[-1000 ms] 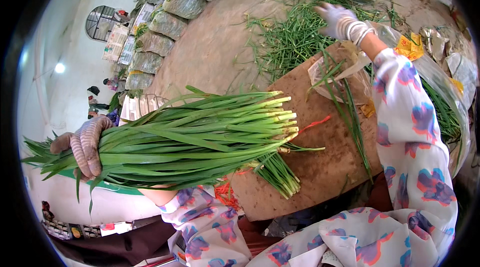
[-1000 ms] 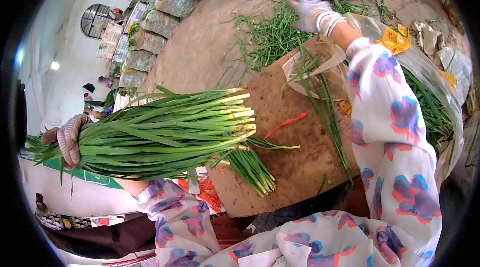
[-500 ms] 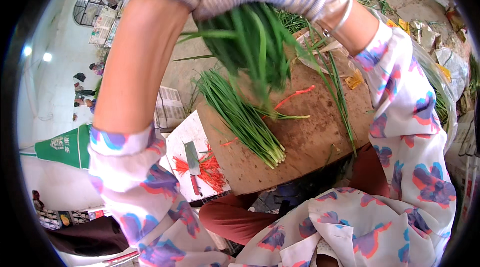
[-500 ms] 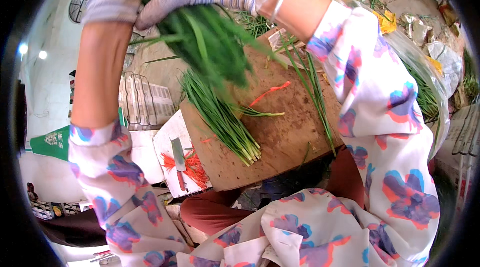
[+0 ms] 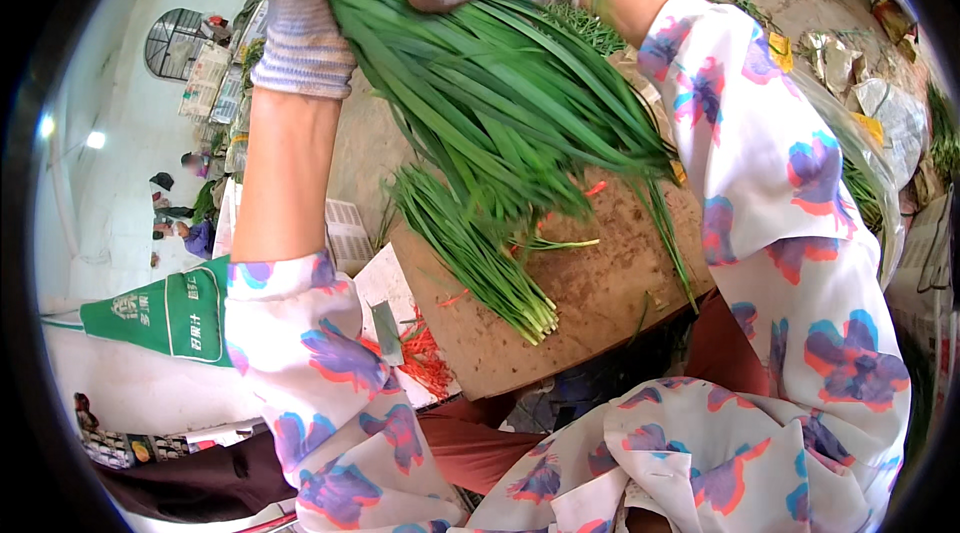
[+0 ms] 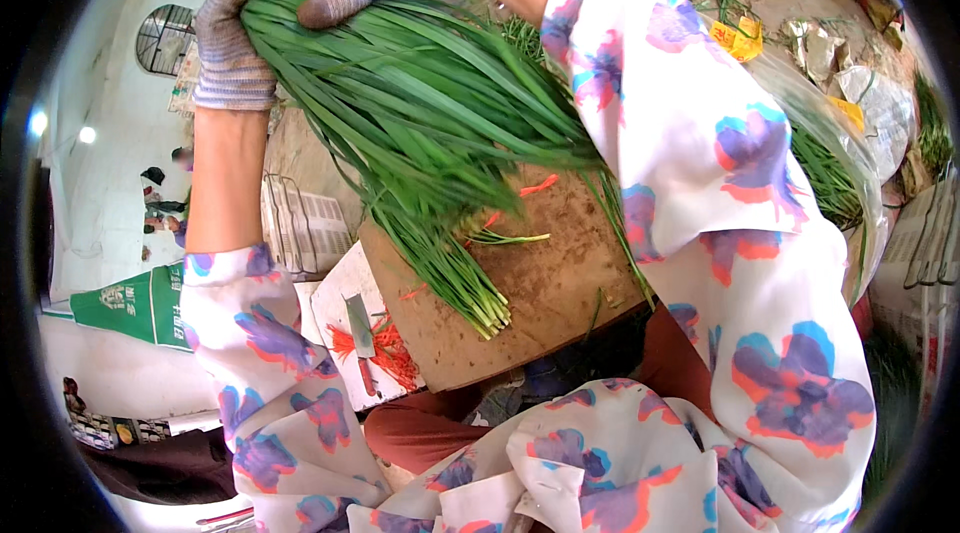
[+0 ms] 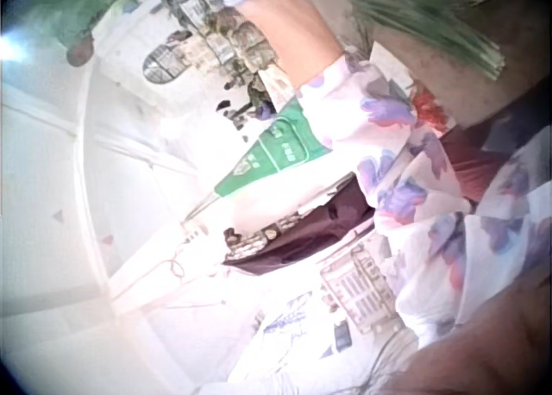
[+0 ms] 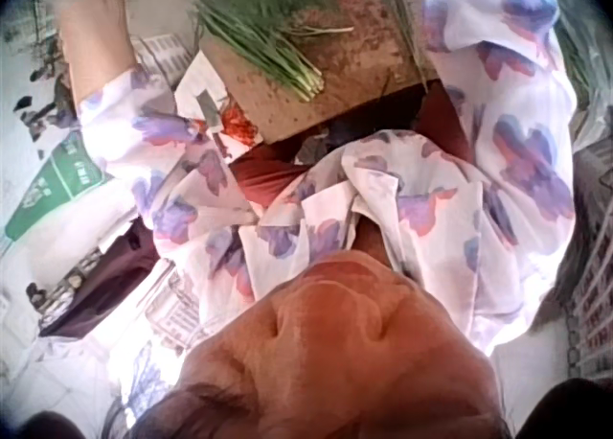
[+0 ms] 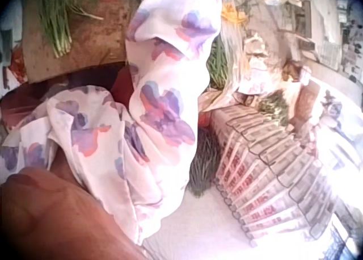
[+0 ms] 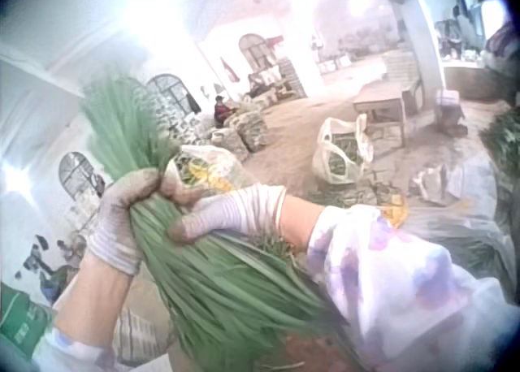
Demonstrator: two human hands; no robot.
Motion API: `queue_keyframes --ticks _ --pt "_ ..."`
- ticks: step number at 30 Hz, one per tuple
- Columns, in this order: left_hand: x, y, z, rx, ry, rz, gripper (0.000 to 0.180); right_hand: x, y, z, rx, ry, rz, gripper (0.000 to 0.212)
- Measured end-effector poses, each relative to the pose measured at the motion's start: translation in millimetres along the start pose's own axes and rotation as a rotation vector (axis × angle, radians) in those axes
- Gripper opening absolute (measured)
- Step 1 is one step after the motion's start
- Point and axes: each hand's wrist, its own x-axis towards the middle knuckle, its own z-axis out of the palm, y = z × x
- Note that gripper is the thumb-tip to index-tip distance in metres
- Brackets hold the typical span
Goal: The person sorts bunches of garlic chives by hand, stripping away damaged leaves and aligning the stems on a wooden board.
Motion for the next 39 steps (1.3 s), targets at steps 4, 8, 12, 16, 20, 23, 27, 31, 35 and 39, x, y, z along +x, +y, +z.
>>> queue_keyframes --ticks 4,8,12,16,20,23,27,31,35,39 --pt "14.0 -19.8 -25.0 -0.088 0.203 0.137 0.025 -22.8 69.8 -29.9 -0.208 0.245 -0.167 0.034" --pt "15.3 4.1 -71.8 -0.119 0.467 0.203 0.026 -102.6 62.7 -24.4 0.175 0.818 0.256 0.034" --pt "19.5 -3.4 -111.9 -0.183 0.703 0.244 0.022 -139.1 20.2 27.3 0.038 0.287 0.186 0.04" --pt "15.4 -21.8 -129.3 -0.245 0.688 0.248 0.014 -101.7 -1.2 54.9 -0.202 0.106 0.231 0.044" --pt "18.9 -36.9 -127.1 -0.338 0.801 0.206 0.012 -92.2 10.5 73.2 -0.446 0.111 0.06 0.029" --pt "8.1 -53.1 -133.2 -0.332 0.852 0.159 0.01 -103.8 17.0 86.0 -0.266 0.08 0.09 0.024" --pt "-13.2 -67.4 -154.8 -0.379 0.863 0.168 0.013 -110.2 14.1 81.8 -0.061 -0.192 0.225 0.025" --pt "-35.3 -76.3 -161.5 -0.346 0.893 0.186 0.015 -110.7 19.3 92.9 -0.152 -0.162 0.04 0.026" --pt "-61.9 -68.8 -207.7 -0.352 0.892 0.255 0.014 -112.3 18.6 101.4 -0.224 -0.192 -0.058 0.022" --pt "-88.7 -56.0 -244.2 -0.358 0.906 0.265 0.014 -117.4 4.2 95.0 -0.313 -0.136 -0.155 0.023"
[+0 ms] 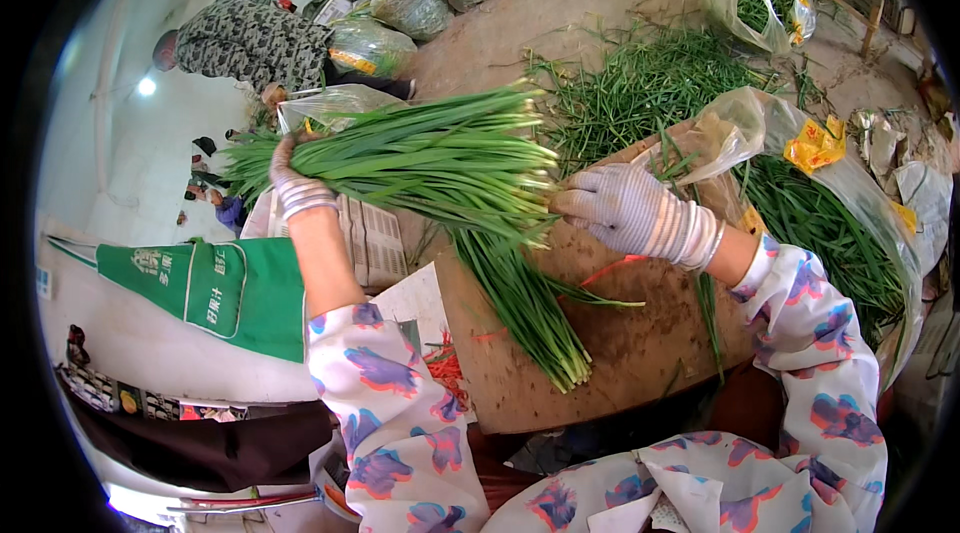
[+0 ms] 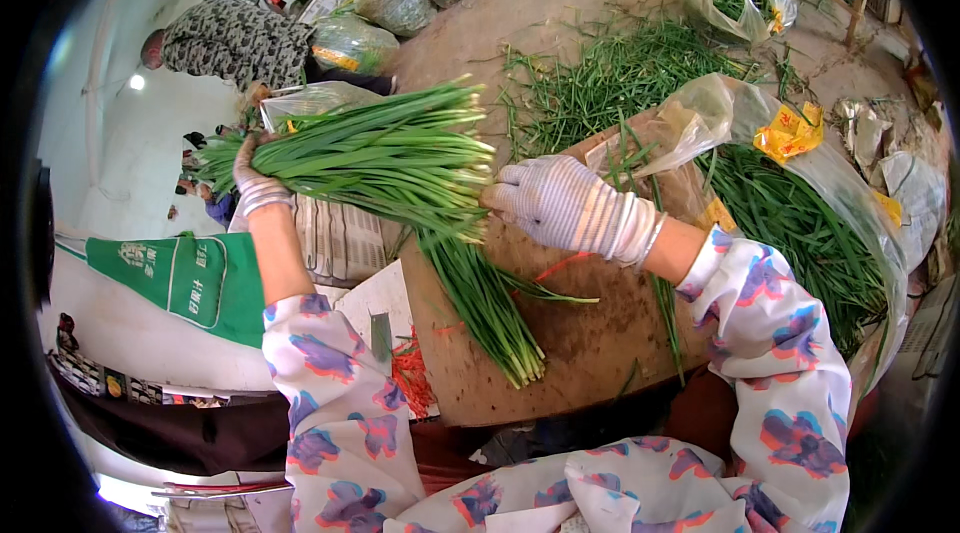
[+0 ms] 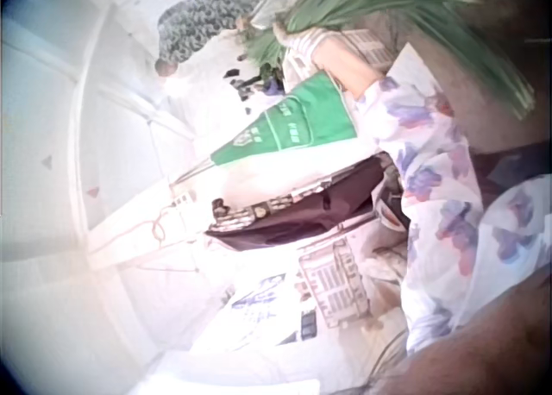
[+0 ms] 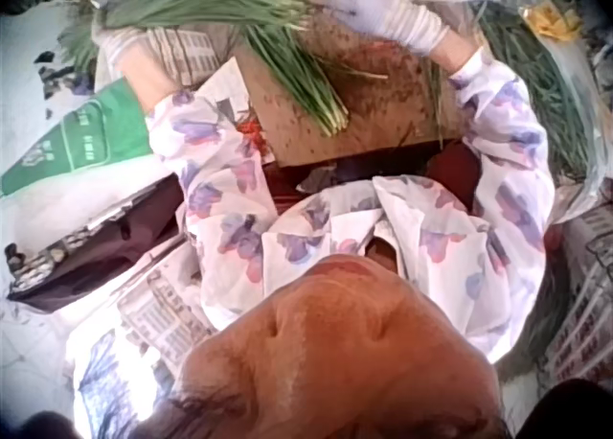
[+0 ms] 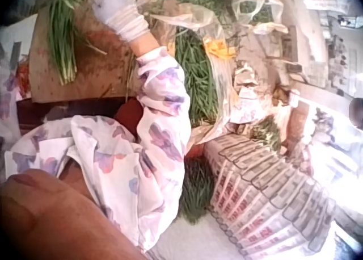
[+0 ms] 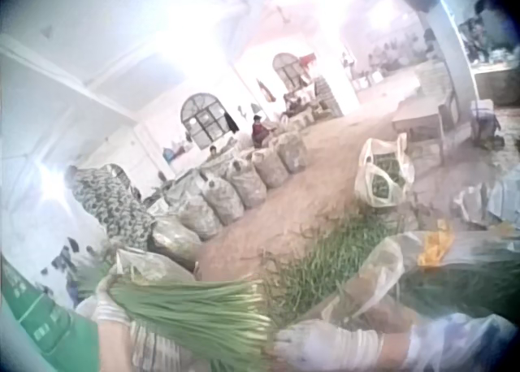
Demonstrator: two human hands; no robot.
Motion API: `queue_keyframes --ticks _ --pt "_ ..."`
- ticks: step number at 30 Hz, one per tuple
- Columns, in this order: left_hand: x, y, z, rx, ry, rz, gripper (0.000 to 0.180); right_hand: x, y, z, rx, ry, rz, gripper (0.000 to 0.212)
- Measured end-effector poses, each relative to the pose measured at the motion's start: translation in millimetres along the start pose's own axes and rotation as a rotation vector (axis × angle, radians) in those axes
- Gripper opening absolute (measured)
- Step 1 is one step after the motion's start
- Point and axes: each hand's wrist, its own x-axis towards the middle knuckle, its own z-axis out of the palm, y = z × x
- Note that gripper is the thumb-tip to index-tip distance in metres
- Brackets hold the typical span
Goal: The person sorts bunches of garlic chives by hand, stripping away damaged leaves and aligning the stems on a wooden board.
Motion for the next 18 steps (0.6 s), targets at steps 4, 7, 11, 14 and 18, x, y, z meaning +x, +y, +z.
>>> queue_keyframes --ticks 4,7,11,14,18 --pt "4.9 52.7 -30.4 -0.039 0.118 0.06 0.014 -9.6 -3.0 -20.3 -0.065 0.018 -0.099 0.025" --pt "7.7 86.3 -61.0 -0.03 0.186 0.127 0.014 -4.8 24.2 -48.7 -0.295 0.094 -0.245 0.03" --pt "22.8 100.7 -69.0 -0.01 0.214 0.186 0.011 -18.0 155.9 -86.2 -1.073 -0.168 0.551 0.047" --pt "12.5 100.2 -54.1 -0.031 0.128 0.157 0.011 -5.4 126.2 -75.2 -0.853 -0.115 0.615 0.049" --pt "-9.4 76.7 -32.1 -0.009 0.225 0.133 0.01 18.8 55.1 -18.8 -0.078 0.104 0.298 0.034"
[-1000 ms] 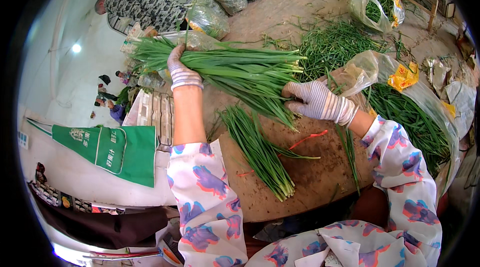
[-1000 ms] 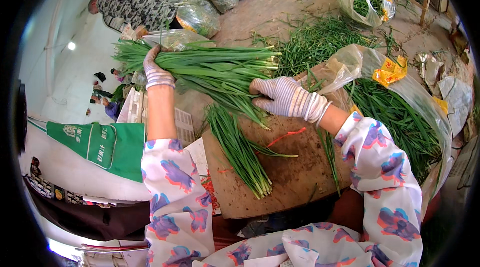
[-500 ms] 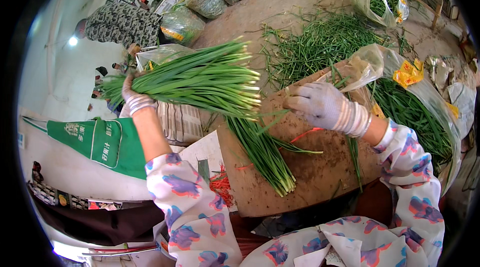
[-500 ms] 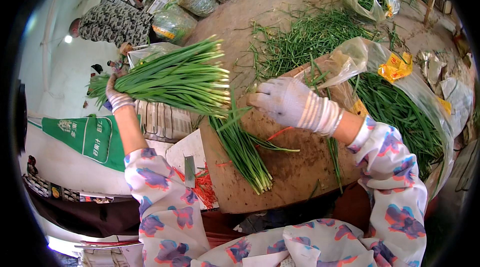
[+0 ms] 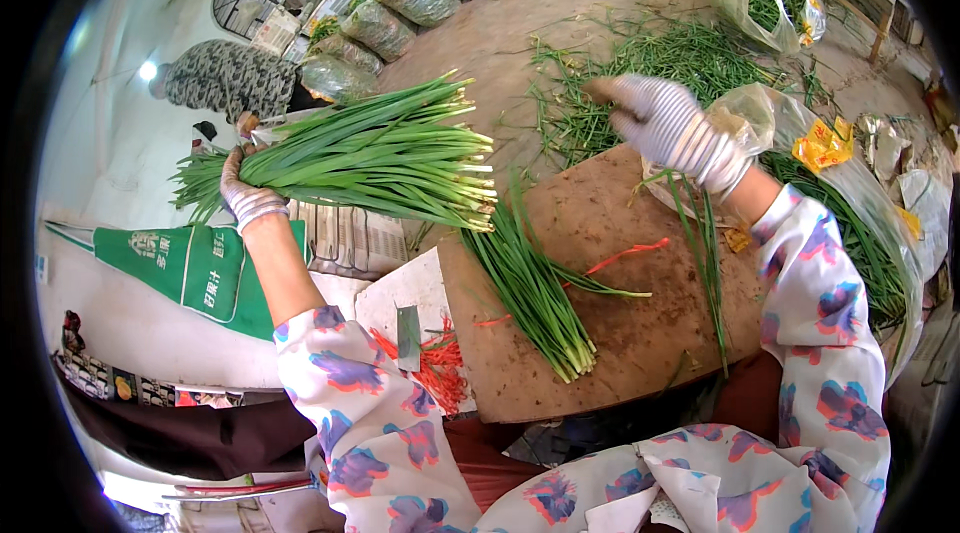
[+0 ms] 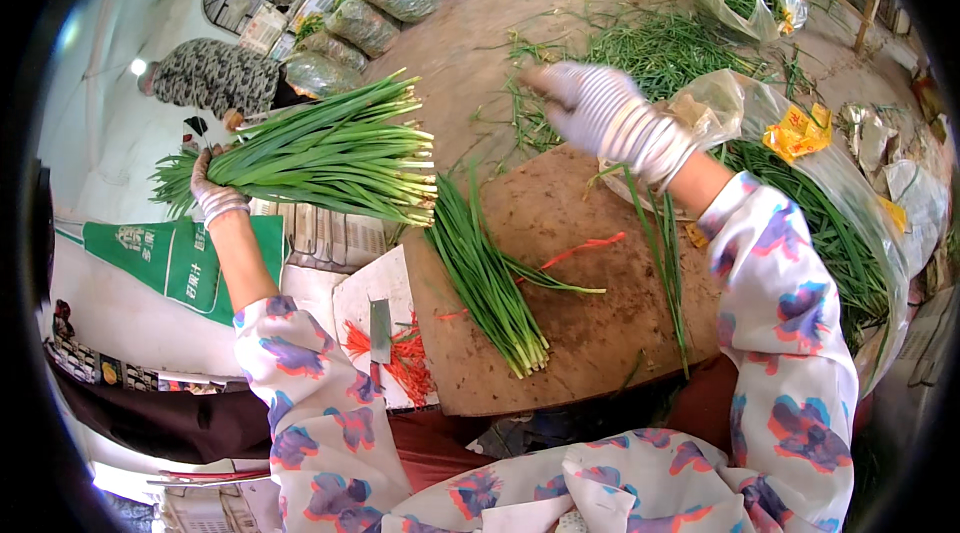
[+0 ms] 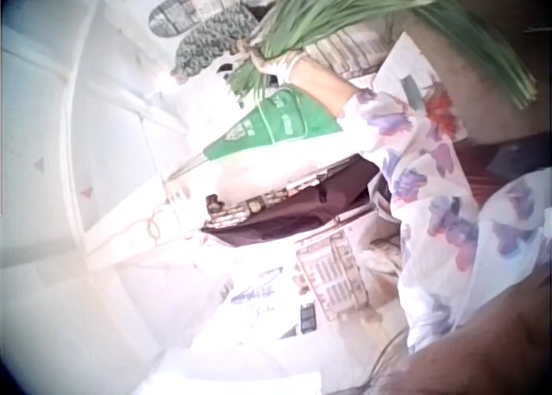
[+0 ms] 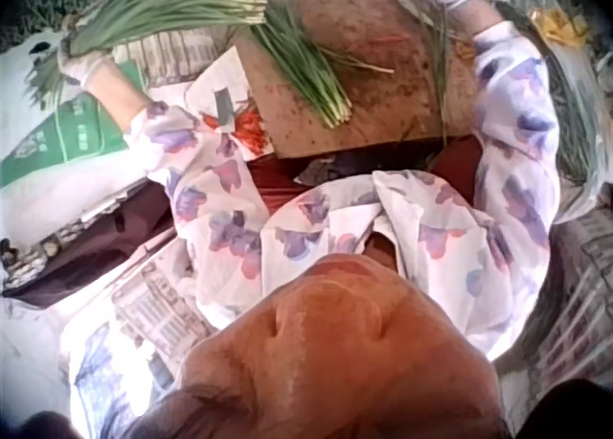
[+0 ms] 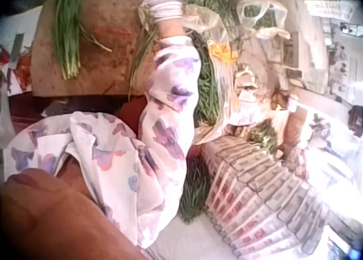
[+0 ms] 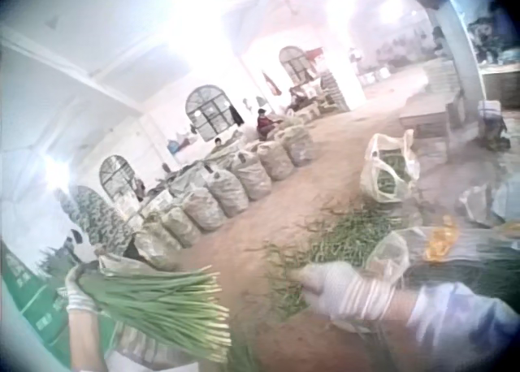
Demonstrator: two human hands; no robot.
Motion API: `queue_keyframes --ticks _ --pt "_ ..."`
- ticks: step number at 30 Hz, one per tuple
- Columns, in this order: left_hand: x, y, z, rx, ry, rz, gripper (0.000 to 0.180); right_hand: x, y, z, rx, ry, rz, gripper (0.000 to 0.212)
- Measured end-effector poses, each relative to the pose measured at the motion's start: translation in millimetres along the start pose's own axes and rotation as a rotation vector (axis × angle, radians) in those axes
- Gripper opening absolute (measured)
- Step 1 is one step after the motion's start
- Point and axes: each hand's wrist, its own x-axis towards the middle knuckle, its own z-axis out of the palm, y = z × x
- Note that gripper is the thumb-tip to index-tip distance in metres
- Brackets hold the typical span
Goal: The person sorts bunches of garlic chives by hand, stripping away damaged leaves and aligning the stems on a wooden board.
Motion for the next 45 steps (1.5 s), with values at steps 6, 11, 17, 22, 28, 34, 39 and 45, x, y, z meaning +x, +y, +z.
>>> queue_keyframes --ticks 6,11,17,22,28,34,39,45 --pt "-26.1 -27.4 44.2 0.005 -0.132 -0.02 0.017 -8.2 -68.1 12.7 0.384 0.018 -0.058 0.022" --pt "-26.2 -40.5 64.9 0.112 -0.107 -0.055 0.018 -12.9 -80.7 13.2 0.264 0.046 -0.149 0.021" --pt "-54.9 -69.7 103.0 0.075 -0.045 -0.11 0.015 15.6 -91.2 21.3 -0.077 0.155 -0.136 0.03" --pt "-62.4 -83.3 132.7 0.129 -0.066 -0.179 0.014 21.7 -54.1 21.1 0.129 0.082 -0.094 0.02" --pt "-10.2 -66.6 103.5 0.221 -0.009 -0.159 0.02 -13.7 -38.4 13.8 1.037 -0.284 0.188 0.021" --pt "4.9 -52.6 101.1 0.217 0.049 -0.094 0.022 -28.7 13.9 3.8 0.925 -0.083 0.507 0.02" --pt "-3.7 -57.6 108.1 0.22 0.067 -0.11 0.024 3.0 -52.2 9.9 0.318 -0.081 0.086 0.028" --pt "-14.1 -81.3 147.5 0.286 0.038 -0.143 0.029 46.3 -76.0 38.0 -0.308 -0.188 -0.023 0.015"
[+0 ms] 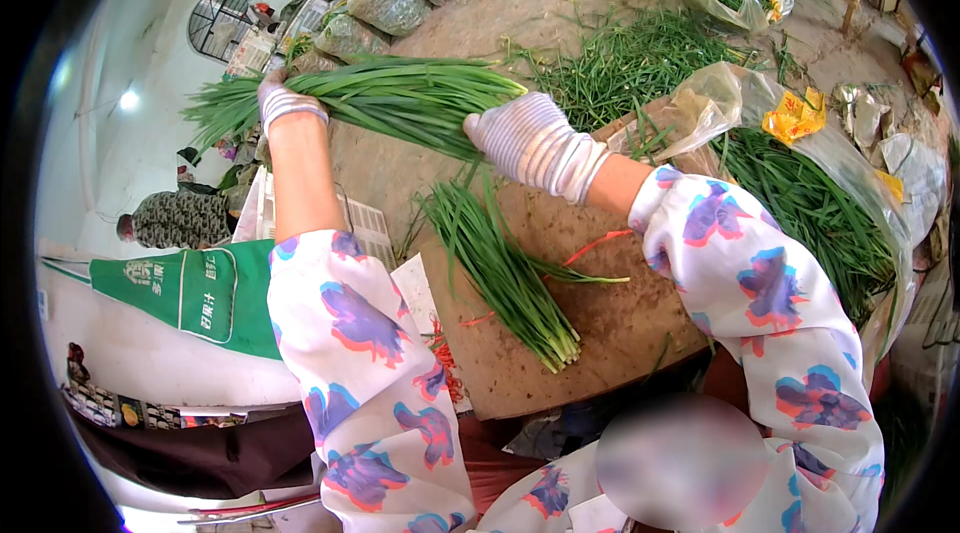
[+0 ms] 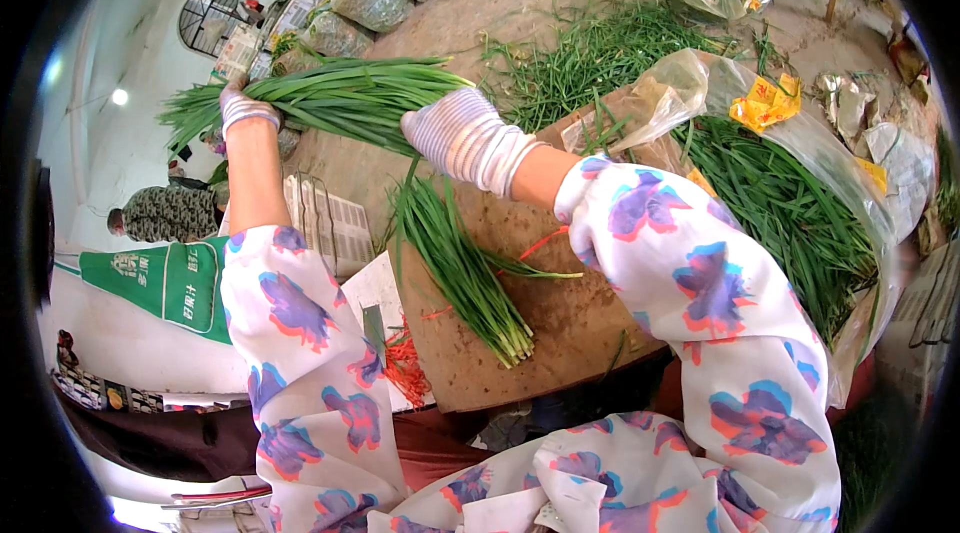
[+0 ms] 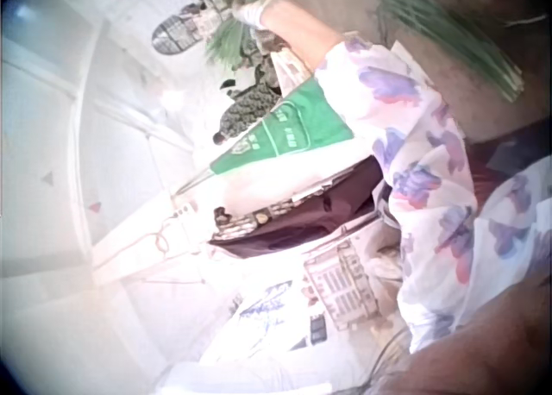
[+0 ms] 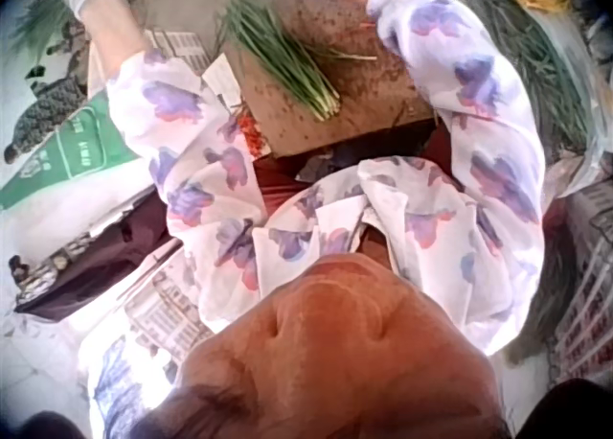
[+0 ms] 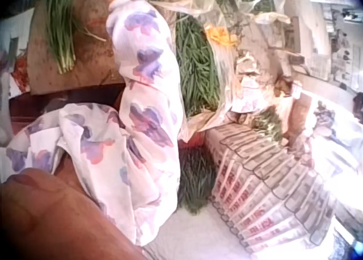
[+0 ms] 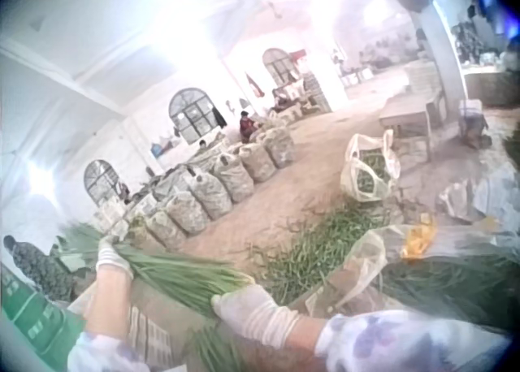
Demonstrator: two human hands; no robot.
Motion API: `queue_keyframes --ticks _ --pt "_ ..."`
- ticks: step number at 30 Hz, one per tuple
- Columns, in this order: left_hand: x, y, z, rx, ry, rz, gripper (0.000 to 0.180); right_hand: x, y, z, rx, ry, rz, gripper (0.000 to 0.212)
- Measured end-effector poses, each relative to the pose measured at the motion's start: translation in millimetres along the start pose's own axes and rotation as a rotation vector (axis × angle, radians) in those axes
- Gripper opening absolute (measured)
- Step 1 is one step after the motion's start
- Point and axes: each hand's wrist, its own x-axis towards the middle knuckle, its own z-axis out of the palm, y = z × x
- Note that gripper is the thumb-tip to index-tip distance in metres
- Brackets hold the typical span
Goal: The person sorts bunches of garlic chives by hand, stripping away damaged leaves and aligning the stems on a wooden board.
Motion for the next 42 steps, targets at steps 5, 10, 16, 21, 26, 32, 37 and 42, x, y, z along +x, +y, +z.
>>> queue_keyframes --ticks 5,10,16,21,26,32,37,42 --pt "1.1 -11.8 6.5 -0.088 -0.072 -0.023 0.03 -28.4 17.8 24.7 -0.127 -0.287 -0.047 0.009" --pt "37.2 20.9 -18.3 0.013 0.005 0.003 0.024 -71.6 90.1 32.3 -0.226 -0.29 -0.031 0.008" --pt "53.7 30.1 -11.7 -0.077 0.028 0.064 0.021 -60.8 191.8 7.9 -0.671 -0.168 0.352 0.052" --pt "26.8 25.0 -23.7 -0.001 0.066 0.011 0.023 -44.0 58.8 8.2 0.365 0.074 0.098 0.047" --pt "16.2 10.2 -0.4 0.014 0.041 0.006 0.025 -34.9 36.9 9.1 0.225 0.058 0.063 0.032" --pt "28.4 16.9 -25.4 0.033 -0.015 -0.018 0.025 -59.3 49.7 14.9 0.066 0.099 -0.12 0.02" --pt "42.1 20.9 -47.5 -0.086 -0.135 0.095 0.023 -85.3 155.9 11.1 -0.466 0.004 0.422 0.047" --pt "43.4 25.5 -71.2 -0.194 -0.161 0.092 0.017 -63.9 154.5 1.6 0.434 0.32 0.288 0.037"
